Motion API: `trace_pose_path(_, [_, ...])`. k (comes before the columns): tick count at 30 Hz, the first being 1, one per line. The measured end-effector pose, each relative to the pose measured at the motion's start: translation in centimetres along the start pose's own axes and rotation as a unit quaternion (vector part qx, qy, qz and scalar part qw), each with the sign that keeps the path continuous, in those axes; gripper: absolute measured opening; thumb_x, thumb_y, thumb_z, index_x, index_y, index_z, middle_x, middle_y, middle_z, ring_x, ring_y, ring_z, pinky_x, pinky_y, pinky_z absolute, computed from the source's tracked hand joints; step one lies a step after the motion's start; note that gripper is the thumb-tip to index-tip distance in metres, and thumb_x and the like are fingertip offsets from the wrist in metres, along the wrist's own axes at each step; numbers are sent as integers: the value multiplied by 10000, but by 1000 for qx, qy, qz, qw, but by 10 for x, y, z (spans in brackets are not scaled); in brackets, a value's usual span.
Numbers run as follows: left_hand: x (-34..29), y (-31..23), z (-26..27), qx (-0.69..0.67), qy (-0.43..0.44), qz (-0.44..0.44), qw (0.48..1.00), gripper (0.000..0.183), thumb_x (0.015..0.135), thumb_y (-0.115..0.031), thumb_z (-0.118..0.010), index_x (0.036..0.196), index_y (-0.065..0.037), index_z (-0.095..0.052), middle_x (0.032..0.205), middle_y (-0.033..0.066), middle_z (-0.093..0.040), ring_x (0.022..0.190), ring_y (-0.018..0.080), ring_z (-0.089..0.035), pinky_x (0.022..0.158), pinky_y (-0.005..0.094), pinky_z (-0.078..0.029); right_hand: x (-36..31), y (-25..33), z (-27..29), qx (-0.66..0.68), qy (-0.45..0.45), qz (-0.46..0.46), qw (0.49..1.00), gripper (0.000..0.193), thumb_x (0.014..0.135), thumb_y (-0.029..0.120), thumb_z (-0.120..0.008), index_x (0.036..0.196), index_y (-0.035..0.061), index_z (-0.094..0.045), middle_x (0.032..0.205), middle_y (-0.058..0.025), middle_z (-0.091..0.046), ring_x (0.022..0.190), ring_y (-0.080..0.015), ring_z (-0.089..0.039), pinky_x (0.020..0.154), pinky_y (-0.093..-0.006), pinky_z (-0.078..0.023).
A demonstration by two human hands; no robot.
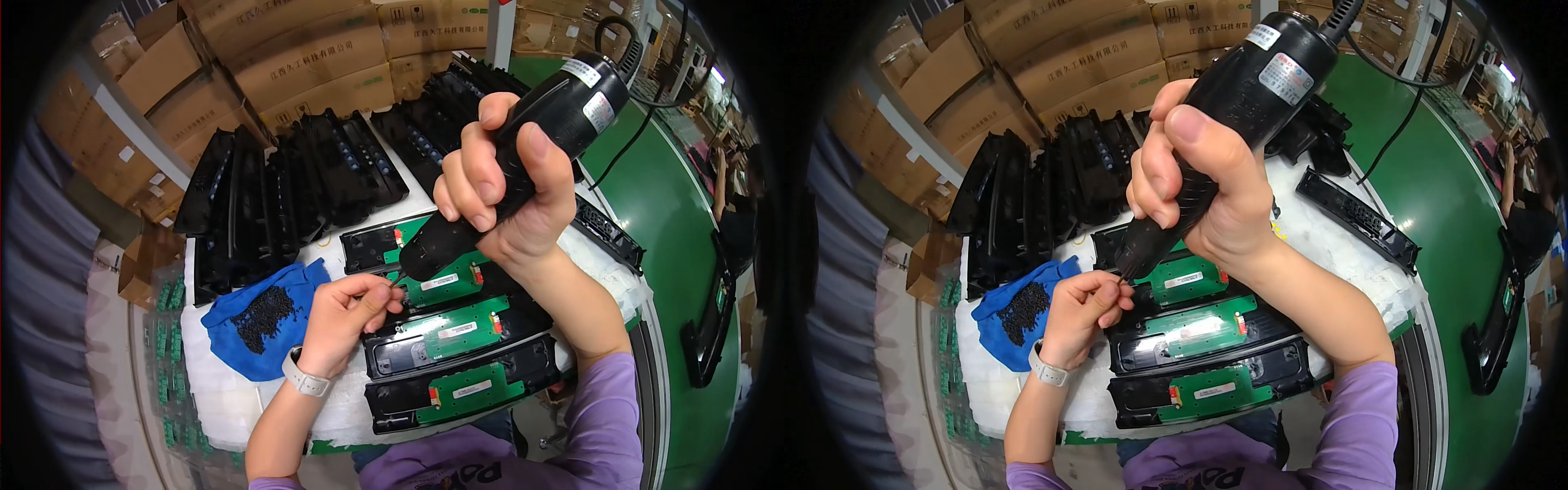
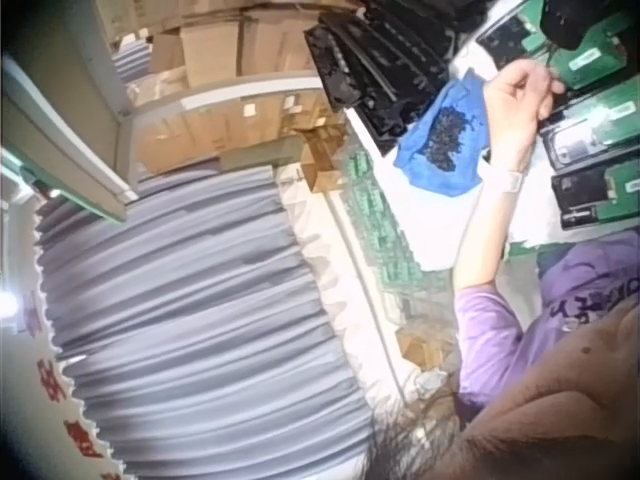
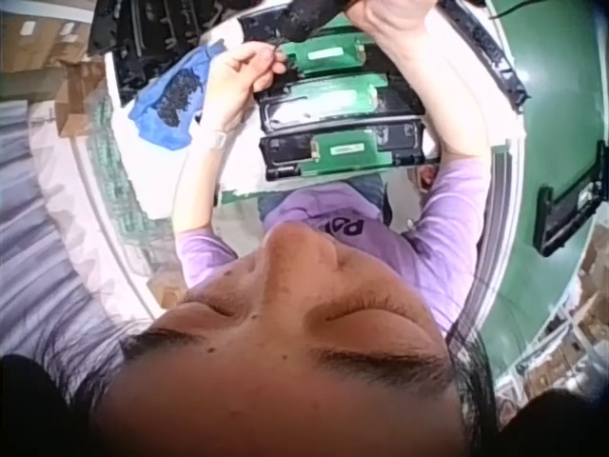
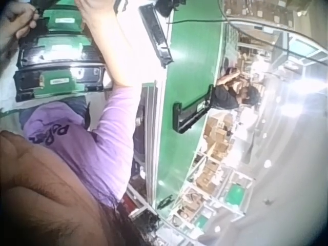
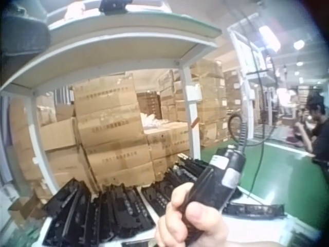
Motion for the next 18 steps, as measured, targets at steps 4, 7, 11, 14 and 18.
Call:
trace_pose_path(4, [-1, 0, -6, 14, 11, -5, 1000, 142, 865, -102, -611, 912, 33, -609, 796, 112, -636, 526, 51, -438, 504, 181, -355, -4, -4, 1, -18, -27, -14, 999, 286, 902, 339, -456, 1016, 77, -471, 560, -2, -439, 401, -115, -416, 489, -300, -422])
trace_pose_path(7, [-1, 2, -2, 4, 1, -2, 1000, 114, 847, -55, -621, 902, 45, -630, 801, 98, -643, 550, 43, -461, 503, 156, -370, -5, -6, 0, -24, -24, -16, 999, 274, 902, 329, -454, 1012, 78, -471, 558, -2, -440, 400, -116, -416, 486, -304, -421])
trace_pose_path(11, [0, 4, -1, 4, -5, -3, 1000, 103, 834, -44, -635, 896, 38, -632, 790, 89, -640, 548, 40, -461, 491, 154, -362, -5, -4, 2, -34, -35, -16, 999, 264, 899, 319, -456, 1009, 79, -470, 558, -2, -441, 400, -117, -417, 484, -306, -420])
trace_pose_path(14, [0, 4, 3, 8, -13, -13, 1000, 103, 830, -40, -639, 898, 37, -632, 787, 84, -639, 550, 39, -466, 488, 154, -362, -6, -6, 3, -35, -43, -20, 998, 260, 897, 314, -460, 1006, 78, -470, 557, -3, -442, 399, -117, -416, 480, -306, -417])
trace_pose_path(18, [-1, 6, 1, 14, -14, -5, 1000, 103, 831, -39, -636, 901, 37, -641, 795, 92, -645, 558, 39, -481, 491, 149, -369, -7, -11, 3, -32, -50, -33, 998, 251, 897, 306, -461, 1003, 78, -470, 558, -3, -442, 401, -116, -413, 482, -304, -413])
Point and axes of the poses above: each hand's wrist, its own x-axis towards the middle knuckle, its own z-axis out of the back of the hand, y = z × x, the point moved 9 cm from there along x, towards the middle knuckle
